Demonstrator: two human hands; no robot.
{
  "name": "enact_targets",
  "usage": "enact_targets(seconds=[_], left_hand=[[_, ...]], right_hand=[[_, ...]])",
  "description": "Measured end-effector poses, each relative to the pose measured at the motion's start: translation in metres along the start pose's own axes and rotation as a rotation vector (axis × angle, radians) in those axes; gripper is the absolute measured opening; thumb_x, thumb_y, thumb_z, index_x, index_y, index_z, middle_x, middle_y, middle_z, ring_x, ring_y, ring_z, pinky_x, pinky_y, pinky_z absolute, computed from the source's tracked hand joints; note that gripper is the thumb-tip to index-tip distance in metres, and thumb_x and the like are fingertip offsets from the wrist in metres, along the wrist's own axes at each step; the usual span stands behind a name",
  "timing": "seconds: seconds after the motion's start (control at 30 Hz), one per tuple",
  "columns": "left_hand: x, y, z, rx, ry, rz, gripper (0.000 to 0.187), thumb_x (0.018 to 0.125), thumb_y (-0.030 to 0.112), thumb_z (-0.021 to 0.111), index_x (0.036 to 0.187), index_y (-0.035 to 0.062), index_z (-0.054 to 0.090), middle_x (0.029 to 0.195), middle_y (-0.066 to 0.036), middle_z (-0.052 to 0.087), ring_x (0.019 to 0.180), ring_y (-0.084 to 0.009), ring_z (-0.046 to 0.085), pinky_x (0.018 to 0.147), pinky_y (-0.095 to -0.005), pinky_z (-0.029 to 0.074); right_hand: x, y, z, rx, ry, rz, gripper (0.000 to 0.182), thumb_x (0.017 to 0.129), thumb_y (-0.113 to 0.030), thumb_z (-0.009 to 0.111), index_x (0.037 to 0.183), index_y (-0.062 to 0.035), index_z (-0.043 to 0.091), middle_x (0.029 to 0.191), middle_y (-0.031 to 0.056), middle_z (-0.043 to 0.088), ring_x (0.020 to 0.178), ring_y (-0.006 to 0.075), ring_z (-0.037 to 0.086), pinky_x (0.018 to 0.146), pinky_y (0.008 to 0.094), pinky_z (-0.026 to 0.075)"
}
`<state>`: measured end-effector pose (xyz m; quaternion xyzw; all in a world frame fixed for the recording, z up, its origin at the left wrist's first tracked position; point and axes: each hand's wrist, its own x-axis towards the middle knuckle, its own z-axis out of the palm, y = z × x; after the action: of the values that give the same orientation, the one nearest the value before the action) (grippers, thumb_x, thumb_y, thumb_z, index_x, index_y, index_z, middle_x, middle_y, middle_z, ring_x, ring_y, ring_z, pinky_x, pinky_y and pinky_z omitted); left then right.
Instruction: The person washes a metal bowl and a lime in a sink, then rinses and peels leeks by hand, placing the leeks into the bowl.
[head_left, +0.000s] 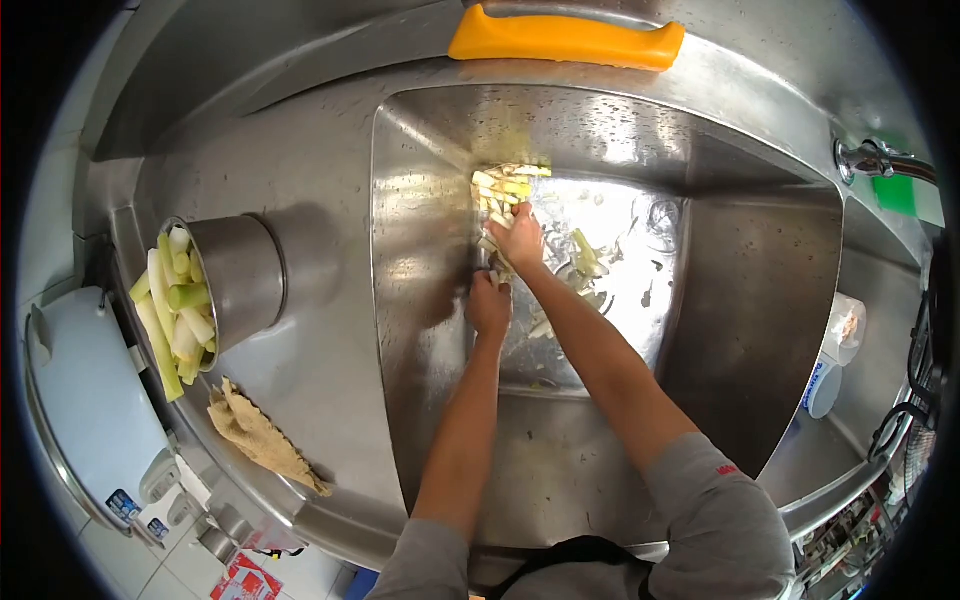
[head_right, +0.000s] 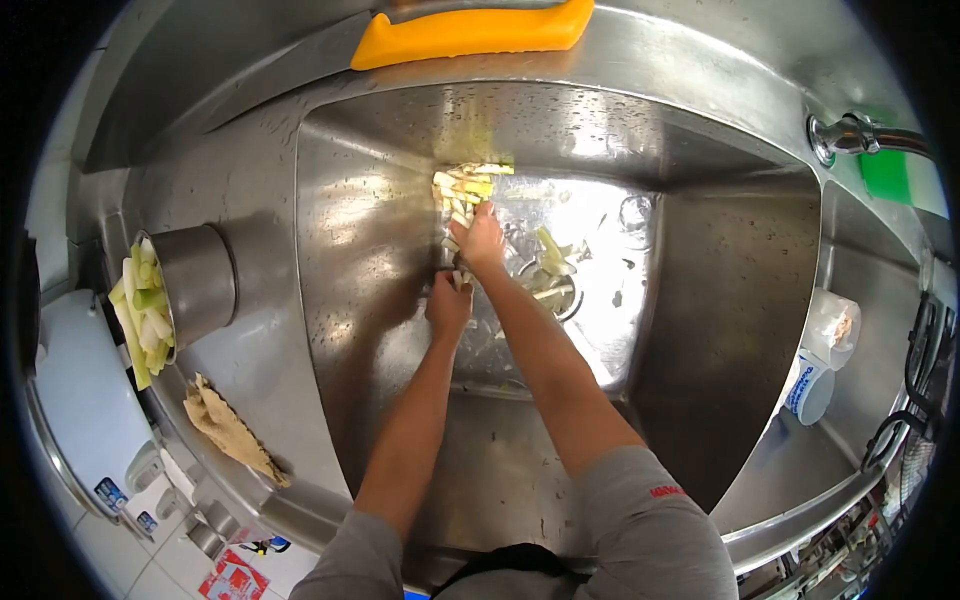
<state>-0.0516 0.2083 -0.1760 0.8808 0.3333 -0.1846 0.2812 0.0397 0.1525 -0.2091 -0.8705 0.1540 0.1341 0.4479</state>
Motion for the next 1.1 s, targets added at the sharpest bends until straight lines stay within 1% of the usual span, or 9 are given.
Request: enact_targets(seconds=[0.13, 0.33, 0.4, 0.53, 0.6, 0.67, 0.77, 0.83, 1.1], left_hand=[[0.010, -0.010, 0.003, -0.119, 0.118, -0.138, 0.027, 0.073, 0.025, 0.053, 0.086, 0.0019, 0.047, 0.080, -0.016, 0.056, 0.076, -0.0327, 0.057, 0.067, -0.0377, 0.044], [-0.008, 0.041, 0.009, -1.181, -0.185, -0.239, 0.029, 0.081, 0.027, 0.048, 0.098, 0.0035, 0.048, 0.087, -0.004, 0.056, 0.079, -0.0146, 0.053, 0.063, -0.0276, 0.042], [-0.020, 0.064, 0.010, -1.430, -0.496, -0.031, 0.027, 0.085, 0.027, 0.047, 0.100, 0.0042, 0.049, 0.092, -0.003, 0.055, 0.080, -0.0111, 0.051, 0.062, -0.0248, 0.041], [-0.058, 0.108, -0.003, -1.278, -0.522, 0.071, 0.025, 0.083, 0.022, 0.051, 0.103, 0.0076, 0.048, 0.088, -0.002, 0.056, 0.079, -0.0092, 0.050, 0.059, -0.0226, 0.039], [-0.070, 0.130, -0.011, -1.264, -0.446, 0.102, 0.024, 0.085, 0.025, 0.047, 0.098, 0.0040, 0.045, 0.075, -0.003, 0.052, 0.059, -0.0090, 0.046, 0.048, -0.0230, 0.038], [-0.071, 0.143, -0.014, -1.246, -0.436, -0.019, 0.022, 0.086, 0.025, 0.045, 0.093, 0.0043, 0.043, 0.067, -0.002, 0.048, 0.050, -0.0073, 0.041, 0.042, -0.0224, 0.034], [-0.106, 0.190, -0.047, -1.133, -0.484, -0.042, 0.032, 0.084, 0.037, 0.044, 0.074, 0.0067, 0.044, 0.052, 0.001, 0.038, 0.037, -0.0067, 0.031, 0.034, -0.0221, 0.025], [-0.123, 0.211, -0.057, -1.075, -0.543, -0.111, 0.043, 0.081, 0.047, 0.043, 0.065, 0.0080, 0.044, 0.043, 0.004, 0.030, 0.032, -0.0078, 0.023, 0.030, -0.0232, 0.020], [-0.172, 0.263, -0.080, -1.182, -0.861, 0.305, 0.025, 0.085, 0.030, 0.045, 0.102, 0.0117, 0.049, 0.074, 0.000, 0.051, 0.061, -0.0107, 0.051, 0.052, -0.0243, 0.043]], right_hand=[[0.001, 0.008, -0.001, -0.052, -0.048, 0.027, 0.037, 0.069, -0.031, 0.055, 0.089, 0.0002, 0.052, 0.078, 0.0220, 0.058, 0.073, 0.0375, 0.055, 0.065, 0.0428, 0.043], [-0.046, 0.020, -0.087, 0.293, -0.229, 0.008, 0.029, 0.077, -0.026, 0.051, 0.090, -0.0017, 0.058, 0.063, 0.0128, 0.058, 0.058, 0.0193, 0.055, 0.055, 0.0306, 0.043], [-0.057, 0.014, -0.114, 0.352, -0.242, 0.056, 0.027, 0.079, -0.025, 0.049, 0.091, -0.0018, 0.058, 0.061, 0.0110, 0.057, 0.055, 0.0155, 0.054, 0.054, 0.0279, 0.042], [-0.069, 0.000, -0.177, 0.168, -0.117, 0.058, 0.027, 0.081, -0.024, 0.050, 0.091, 0.0011, 0.057, 0.057, 0.0113, 0.057, 0.050, 0.0174, 0.055, 0.053, 0.0298, 0.043], [-0.074, -0.011, -0.215, -0.201, 0.106, -0.087, 0.028, 0.078, -0.024, 0.053, 0.086, 0.0025, 0.056, 0.060, 0.0205, 0.056, 0.060, 0.0326, 0.057, 0.056, 0.0382, 0.044], [-0.086, -0.039, -0.266, 0.006, 0.338, -0.113, 0.027, 0.078, -0.022, 0.054, 0.082, 0.0047, 0.055, 0.057, 0.0236, 0.052, 0.056, 0.0358, 0.054, 0.053, 0.0400, 0.042], [-0.086, -0.074, -0.341, 0.418, 0.597, -0.209, 0.027, 0.080, -0.025, 0.054, 0.075, 0.0017, 0.054, 0.056, 0.0121, 0.050, 0.054, 0.0126, 0.045, 0.053, 0.0305, 0.039], [-0.074, -0.094, -0.391, 0.399, 0.826, -0.173, 0.031, 0.081, -0.028, 0.051, 0.073, 0.0028, 0.052, 0.059, 0.0129, 0.051, 0.055, 0.0166, 0.043, 0.054, 0.0327, 0.038], [0.006, -0.132, -0.480, 0.268, 1.125, -0.097, 0.044, 0.068, -0.041, 0.061, 0.067, 0.0033, 0.059, 0.067, 0.0193, 0.059, 0.063, 0.0324, 0.056, 0.064, 0.0400, 0.042]])
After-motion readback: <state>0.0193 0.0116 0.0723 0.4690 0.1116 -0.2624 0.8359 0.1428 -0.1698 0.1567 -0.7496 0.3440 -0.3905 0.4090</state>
